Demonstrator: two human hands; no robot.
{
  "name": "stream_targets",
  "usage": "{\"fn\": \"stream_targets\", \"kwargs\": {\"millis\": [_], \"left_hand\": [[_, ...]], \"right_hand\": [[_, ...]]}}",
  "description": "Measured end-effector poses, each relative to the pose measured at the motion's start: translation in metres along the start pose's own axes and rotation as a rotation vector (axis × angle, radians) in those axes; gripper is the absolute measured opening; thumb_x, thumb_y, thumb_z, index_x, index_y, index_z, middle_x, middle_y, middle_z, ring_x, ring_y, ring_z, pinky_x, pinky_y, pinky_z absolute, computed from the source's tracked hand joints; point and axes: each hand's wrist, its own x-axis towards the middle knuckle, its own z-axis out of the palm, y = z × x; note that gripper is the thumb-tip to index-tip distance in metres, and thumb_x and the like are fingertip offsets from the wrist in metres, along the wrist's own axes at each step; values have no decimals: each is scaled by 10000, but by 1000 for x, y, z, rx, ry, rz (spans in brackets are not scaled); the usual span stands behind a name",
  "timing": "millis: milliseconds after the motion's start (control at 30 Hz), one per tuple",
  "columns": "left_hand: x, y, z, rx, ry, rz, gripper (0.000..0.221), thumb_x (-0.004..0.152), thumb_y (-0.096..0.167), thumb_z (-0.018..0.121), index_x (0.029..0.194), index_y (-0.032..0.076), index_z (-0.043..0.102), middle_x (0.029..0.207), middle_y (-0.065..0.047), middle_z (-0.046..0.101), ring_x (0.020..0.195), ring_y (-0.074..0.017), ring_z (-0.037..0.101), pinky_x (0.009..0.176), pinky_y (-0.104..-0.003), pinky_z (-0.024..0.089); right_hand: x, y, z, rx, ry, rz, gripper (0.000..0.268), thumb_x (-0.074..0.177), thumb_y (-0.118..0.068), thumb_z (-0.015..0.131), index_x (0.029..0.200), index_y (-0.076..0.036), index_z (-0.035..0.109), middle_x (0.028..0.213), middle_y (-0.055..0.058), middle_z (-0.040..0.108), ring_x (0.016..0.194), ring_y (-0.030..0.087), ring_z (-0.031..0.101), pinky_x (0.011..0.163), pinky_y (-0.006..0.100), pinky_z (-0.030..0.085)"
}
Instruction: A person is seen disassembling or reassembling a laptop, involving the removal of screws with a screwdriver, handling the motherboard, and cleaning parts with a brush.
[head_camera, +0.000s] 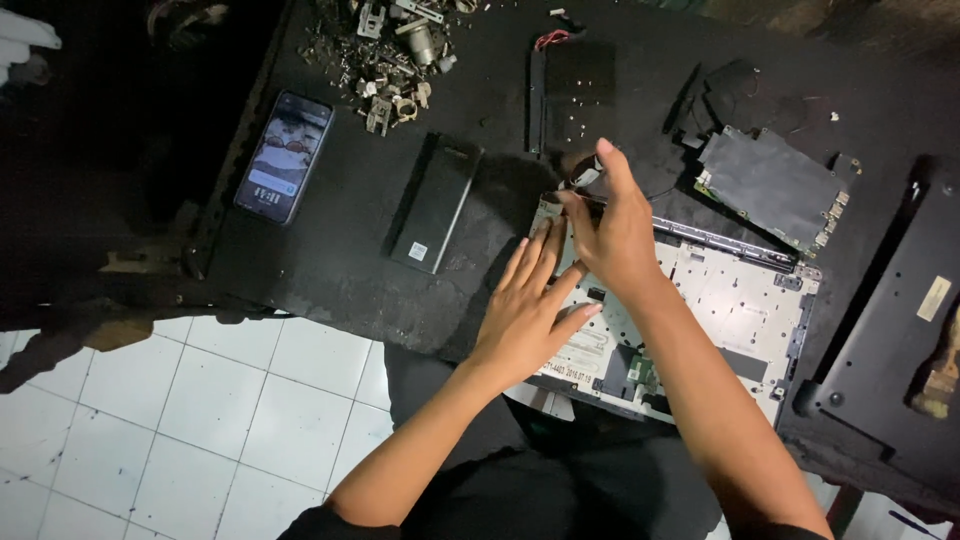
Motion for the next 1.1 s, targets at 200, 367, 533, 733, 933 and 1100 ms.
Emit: {"fn": "stream_targets", "kwargs": {"millis": [200, 367, 533, 733, 933, 1100], "left_hand": [[0, 0, 0, 34, 7, 14, 405, 1023, 376, 581, 1254, 44, 597, 1566, -296, 354, 1534, -410, 238, 1267, -517, 158], [1, -1, 0, 23, 10, 19, 398, 1023, 348, 590, 1291, 54, 587, 1606, -286, 300, 1542, -410, 217, 1268, -523, 152], [0, 0, 0, 27, 6, 15, 405, 1013, 333, 610, 1304, 53, 579, 1590, -286, 321, 1535, -412, 229, 1264, -532, 165], [0, 1, -1, 14, -26, 0, 392, 1032, 373, 575, 1258, 55, 609, 1625, -262, 276, 1550, -382, 197, 1270, -508, 139], [4, 6, -7, 30, -70, -11, 450, 1038, 365, 570, 1371, 63, 564, 1624, -267, 267, 1544, -404, 180, 1258, -520, 136], [3, 4, -4, 75, -91, -20, 473, 1027, 384, 572, 1374, 63, 568, 1609, -280, 281, 1533, -423, 196, 1258, -523, 137]], "right_hand": [[11, -11, -2, -85, 48, -114, 781, 844, -45, 938, 1483, -53, 491, 872, 72, 548, 749, 320, 636, 666, 413, 502], [29, -25, -11, 23, -58, -210, 693, 902, 135, 753, 1489, -34, 426, 1051, 135, 645, 942, 396, 687, 1024, 628, 504], [15, -16, -4, -53, -68, -183, 652, 920, 38, 798, 1476, -70, 476, 895, 106, 560, 834, 365, 651, 840, 522, 578], [3, -12, -3, -10, -72, -10, 546, 932, 70, 754, 1417, 36, 505, 1010, 205, 658, 943, 454, 708, 797, 522, 565], [2, -11, -2, -84, -82, 10, 518, 950, -45, 764, 1418, -51, 542, 899, 120, 613, 809, 394, 677, 632, 478, 531], [11, -21, -7, -32, -87, 1, 487, 953, -20, 735, 1395, -34, 529, 823, 137, 575, 716, 407, 647, 600, 477, 508]]}}
